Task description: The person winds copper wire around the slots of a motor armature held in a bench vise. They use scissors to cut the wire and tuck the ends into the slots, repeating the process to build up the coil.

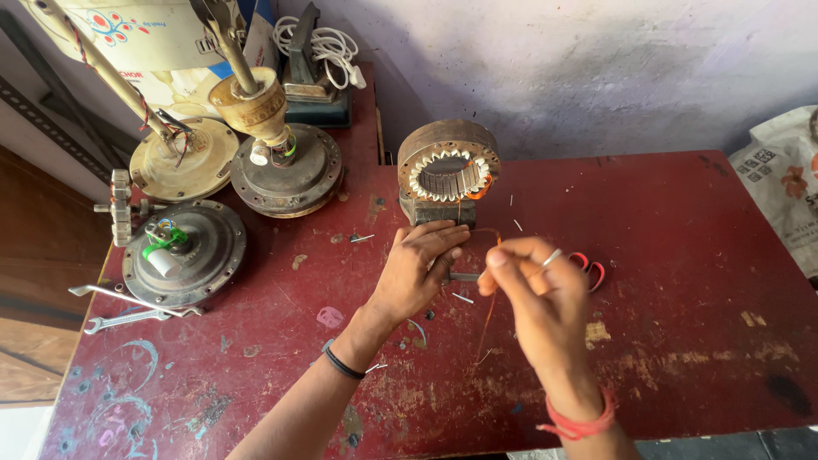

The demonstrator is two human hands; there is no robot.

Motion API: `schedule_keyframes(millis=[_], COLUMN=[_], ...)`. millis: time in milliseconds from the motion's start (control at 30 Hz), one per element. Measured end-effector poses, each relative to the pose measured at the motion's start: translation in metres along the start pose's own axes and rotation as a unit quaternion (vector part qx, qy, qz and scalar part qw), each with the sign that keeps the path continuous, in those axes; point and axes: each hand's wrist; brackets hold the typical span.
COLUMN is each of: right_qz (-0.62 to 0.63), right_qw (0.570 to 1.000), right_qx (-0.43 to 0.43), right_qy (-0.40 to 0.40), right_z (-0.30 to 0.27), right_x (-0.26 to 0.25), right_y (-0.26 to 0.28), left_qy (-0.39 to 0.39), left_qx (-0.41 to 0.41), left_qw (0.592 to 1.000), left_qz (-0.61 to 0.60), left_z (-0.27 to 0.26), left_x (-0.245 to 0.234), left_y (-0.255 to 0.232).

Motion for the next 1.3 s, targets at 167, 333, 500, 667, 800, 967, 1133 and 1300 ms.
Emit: schedule_keyframes(millis=[167,333,500,667,800,967,1133,1300], right_qz=[-0.045,-0.108,-0.154,-0.405,-0.52,-0.46,-0.53,-0.544], right_qw=[0.998,0.994,0.988,0.888,0.804,0.865,0.802,0.772], right_qx=[-0.033,-0.001,0.001,0.086,0.078,0.027,0.113,0.09], right_qy=[-0.032,-0.021,0.027,0.201,0.276,0.201,0.254,0.315], right_z=[0.014,0.021,0.041,0.069,0.083,0.093,0.117,0.121], right_x=[-0.012,-0.018,-0.029,-0.052,-0.062,-0.042,-0.006,0.024], right_y=[0.011,0.016,0.023,0.031,0.015,-0.021,-0.04,-0.025], left_qy=[0.005,0.003,-0.023,-0.282,-0.383,-0.249,-0.094,-0.06], left_qx=[-0.007,-0.013,-0.003,0.038,0.003,0.038,0.022,0.031], left_qw=[1.0,1.0,0.998,0.954,0.909,0.902,0.88,0.886], left_qz=[-0.008,-0.022,-0.056,-0.093,-0.163,-0.351,-0.465,-0.458], left_z=[-0.001,0.0,0.001,0.002,0.016,0.032,0.045,0.055], left_x=[0.0,-0.001,-0.001,-0.002,-0.01,-0.026,-0.016,-0.016], left_y=[0.0,0.0,0.003,0.024,0.062,0.099,0.113,0.122])
Point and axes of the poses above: each hand's wrist, its own z-axis towards the middle knuckle, its own x-axis out of the palm, y = z × x, and after that the axes turned 13 degrees about -z, right-handed
